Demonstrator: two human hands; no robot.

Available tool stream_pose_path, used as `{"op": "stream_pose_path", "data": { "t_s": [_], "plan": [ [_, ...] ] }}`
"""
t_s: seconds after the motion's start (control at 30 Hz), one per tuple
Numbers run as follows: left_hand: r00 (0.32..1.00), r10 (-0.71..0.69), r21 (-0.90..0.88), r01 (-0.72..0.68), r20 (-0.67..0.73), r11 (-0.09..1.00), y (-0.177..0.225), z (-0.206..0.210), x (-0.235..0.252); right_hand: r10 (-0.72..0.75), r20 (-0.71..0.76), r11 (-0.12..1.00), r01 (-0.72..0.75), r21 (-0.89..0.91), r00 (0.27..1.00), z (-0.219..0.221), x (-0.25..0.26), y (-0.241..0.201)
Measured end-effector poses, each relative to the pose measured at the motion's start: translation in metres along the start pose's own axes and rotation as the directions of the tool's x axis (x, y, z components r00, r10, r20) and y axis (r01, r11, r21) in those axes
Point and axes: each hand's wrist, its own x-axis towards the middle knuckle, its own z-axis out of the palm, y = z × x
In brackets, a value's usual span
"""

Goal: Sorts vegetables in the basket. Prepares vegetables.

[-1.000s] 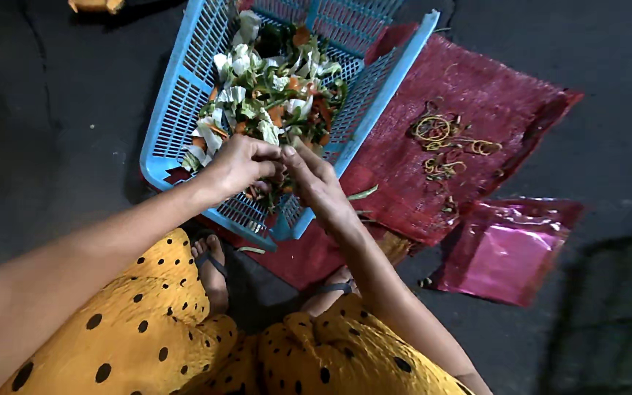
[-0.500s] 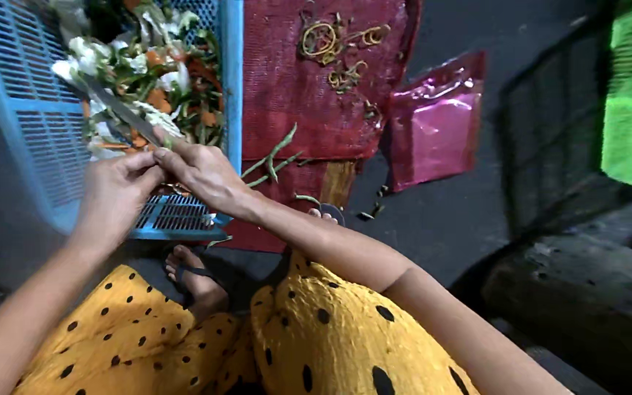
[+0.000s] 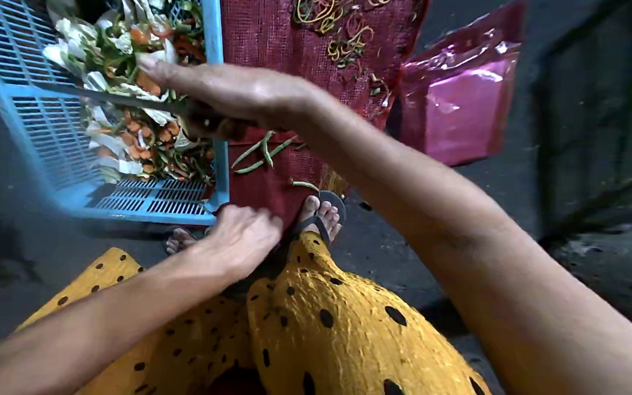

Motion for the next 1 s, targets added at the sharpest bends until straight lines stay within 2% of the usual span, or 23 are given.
{"op": "stream_pose_path", "data": {
  "t_s": [0.03,0.07,0.13,0.2,0.3,0.33,0.37,0.4,0.47,0.5,0.53,0.57,0.63,0.7,0.77,0.87,0.93,1.0],
  "plan": [
    [0.998,0.058,-0.031,-0.059,-0.031,0.998,0.005,0.005,0.022,-0.027,0.000,0.998,0.027,-0.058,1.000,-0.010,-0.008,-0.001],
    [0.984,0.112,-0.024,-0.116,-0.137,0.993,0.006,0.013,0.044,-0.075,-0.010,0.994,0.074,-0.086,0.997,-0.019,-0.015,0.001],
    [0.890,0.209,0.070,-0.198,-0.406,0.978,0.000,0.039,0.088,-0.180,-0.075,0.980,0.173,-0.097,0.981,-0.032,-0.033,0.010],
    [0.835,0.207,0.081,-0.193,-0.509,0.978,-0.002,0.060,0.125,-0.280,-0.164,0.960,0.272,-0.069,0.946,-0.036,-0.053,0.030],
    [0.683,0.239,0.183,-0.156,-0.690,0.971,-0.006,0.096,0.164,-0.361,-0.296,0.921,0.389,0.039,0.884,-0.032,-0.083,0.072],
    [0.677,0.225,0.176,-0.142,-0.700,0.974,-0.007,0.101,0.168,-0.354,-0.352,0.916,0.398,0.058,0.867,-0.026,-0.092,0.087],
    [0.714,0.181,0.133,-0.123,-0.676,0.983,-0.007,0.099,0.169,-0.336,-0.416,0.915,0.397,0.069,0.845,-0.021,-0.100,0.101],
    [0.779,0.106,0.056,-0.091,-0.618,0.994,-0.004,0.093,0.167,-0.306,-0.488,0.920,0.385,0.069,0.818,-0.015,-0.108,0.115],
    [0.894,-0.079,-0.206,-0.015,-0.440,0.978,0.002,0.074,0.160,-0.223,-0.629,0.939,0.337,0.065,0.744,-0.001,-0.125,0.142],
    [0.903,-0.164,-0.366,0.008,-0.398,0.930,0.001,0.067,0.157,-0.181,-0.683,0.956,0.288,0.046,0.707,0.006,-0.134,0.152],
    [0.897,-0.250,-0.547,0.010,-0.366,0.837,-0.002,0.060,0.154,-0.143,-0.731,0.972,0.232,0.022,0.667,0.013,-0.144,0.161],
    [0.891,-0.323,-0.718,-0.005,-0.319,0.696,-0.004,0.050,0.150,-0.108,-0.767,0.985,0.172,0.003,0.633,0.016,-0.151,0.169],
    [0.880,-0.408,-0.932,-0.093,-0.242,0.351,-0.007,0.034,0.142,-0.052,-0.818,0.995,0.101,0.008,0.573,0.019,-0.159,0.184],
    [0.882,-0.433,-0.982,-0.187,-0.184,0.035,-0.007,0.021,0.133,0.000,-0.839,0.996,0.073,0.048,0.544,0.019,-0.161,0.194],
    [0.880,-0.450,-0.948,-0.257,-0.150,-0.186,-0.006,0.010,0.125,0.040,-0.845,0.990,0.094,0.106,0.533,0.024,-0.158,0.199],
    [0.855,-0.496,-0.813,-0.394,-0.152,-0.429,0.003,0.000,0.122,0.122,-0.816,0.945,0.186,0.270,0.566,0.033,-0.149,0.195],
    [0.843,-0.519,-0.746,-0.436,-0.142,-0.503,0.012,-0.005,0.121,0.148,-0.779,0.886,0.269,0.379,0.609,0.039,-0.142,0.192],
    [0.836,-0.535,-0.705,-0.451,-0.120,-0.547,0.021,-0.007,0.118,0.141,-0.772,0.849,0.326,0.417,0.620,0.042,-0.138,0.191]
  ]
}}
